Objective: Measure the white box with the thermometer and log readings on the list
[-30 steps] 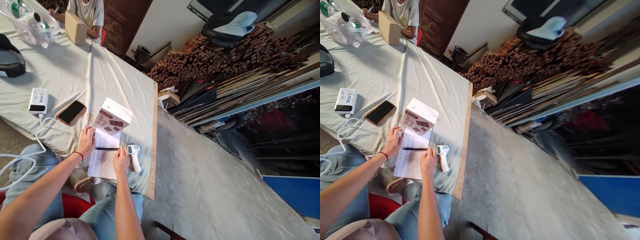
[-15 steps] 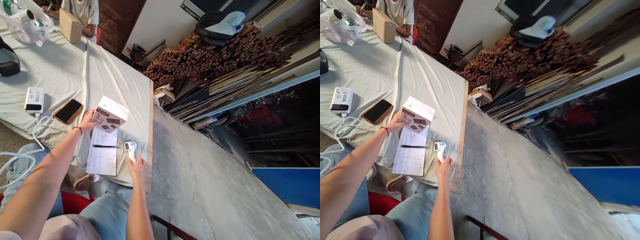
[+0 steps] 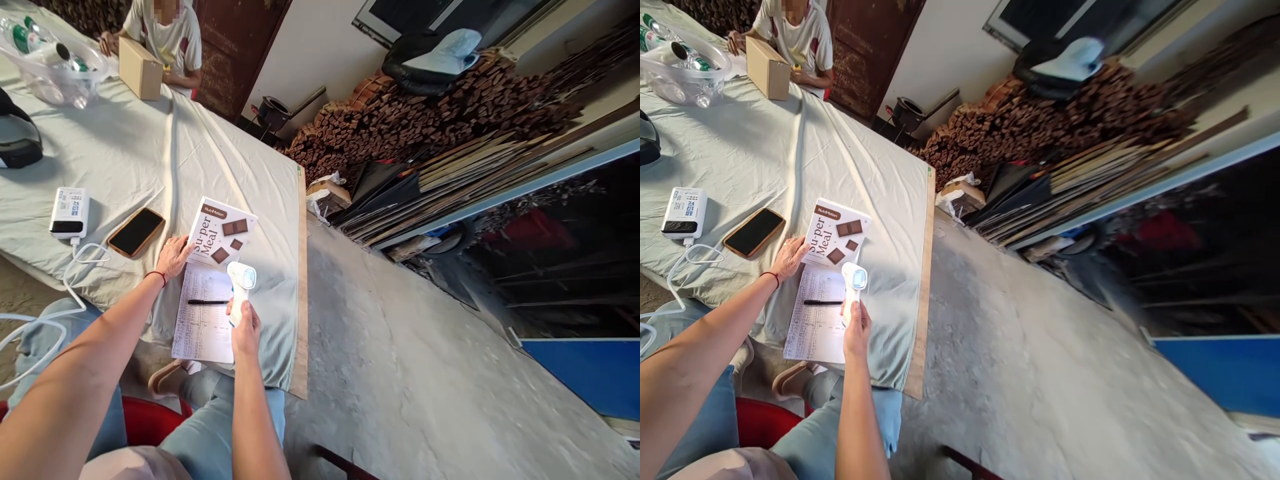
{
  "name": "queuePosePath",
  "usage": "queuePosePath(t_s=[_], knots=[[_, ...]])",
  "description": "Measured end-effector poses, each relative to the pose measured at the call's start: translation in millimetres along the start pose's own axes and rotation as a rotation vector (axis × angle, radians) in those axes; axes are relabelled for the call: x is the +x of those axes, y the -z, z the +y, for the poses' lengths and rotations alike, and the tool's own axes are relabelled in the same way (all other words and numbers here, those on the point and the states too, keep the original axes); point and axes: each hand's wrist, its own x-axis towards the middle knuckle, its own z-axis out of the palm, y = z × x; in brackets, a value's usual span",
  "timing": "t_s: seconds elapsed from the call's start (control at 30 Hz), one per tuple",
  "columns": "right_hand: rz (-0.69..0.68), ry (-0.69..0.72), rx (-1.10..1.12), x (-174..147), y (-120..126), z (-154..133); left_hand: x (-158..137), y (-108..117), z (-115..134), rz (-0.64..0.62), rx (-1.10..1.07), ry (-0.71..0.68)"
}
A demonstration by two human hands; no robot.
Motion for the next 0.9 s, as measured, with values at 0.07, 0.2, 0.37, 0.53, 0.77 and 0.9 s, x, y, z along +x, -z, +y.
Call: queuePosePath(t_s=[0.07, 0.2, 0.37, 0.53, 0.77, 0.9], knots=[[-0.024, -0.008, 0.085, 3.2, -15.0, 1.8, 0.6, -0.9, -2.7, -0.02, 0.048, -0.05], [-0.061, -0.034, 0.087, 7.1, -28.0, 4.4, 1.0, -3.3, -7.3, -0.017, 0.14, -0.061], [-0.135, -0.078, 0.025, 7.0, -39.0, -5.7, 1.7, -3.0, -9.6, -0.042, 0.215, -0.035], [-0.165, -0.074, 0.072, 10.8, -52.9, -14.9, 3.6, -3.7, -9.5, -0.06, 0.248, -0.061], [-0.04, -0.088, 0.16, 9.4, -57.1, -10.2, 0.3, -6.5, -7.7, -0.04, 0.283, -0.066], [-0.027, -0.123, 0.223, 5.9, -62.5, -13.9, -0.4, -4.0, -4.5, -0.036, 0.301, -0.065]])
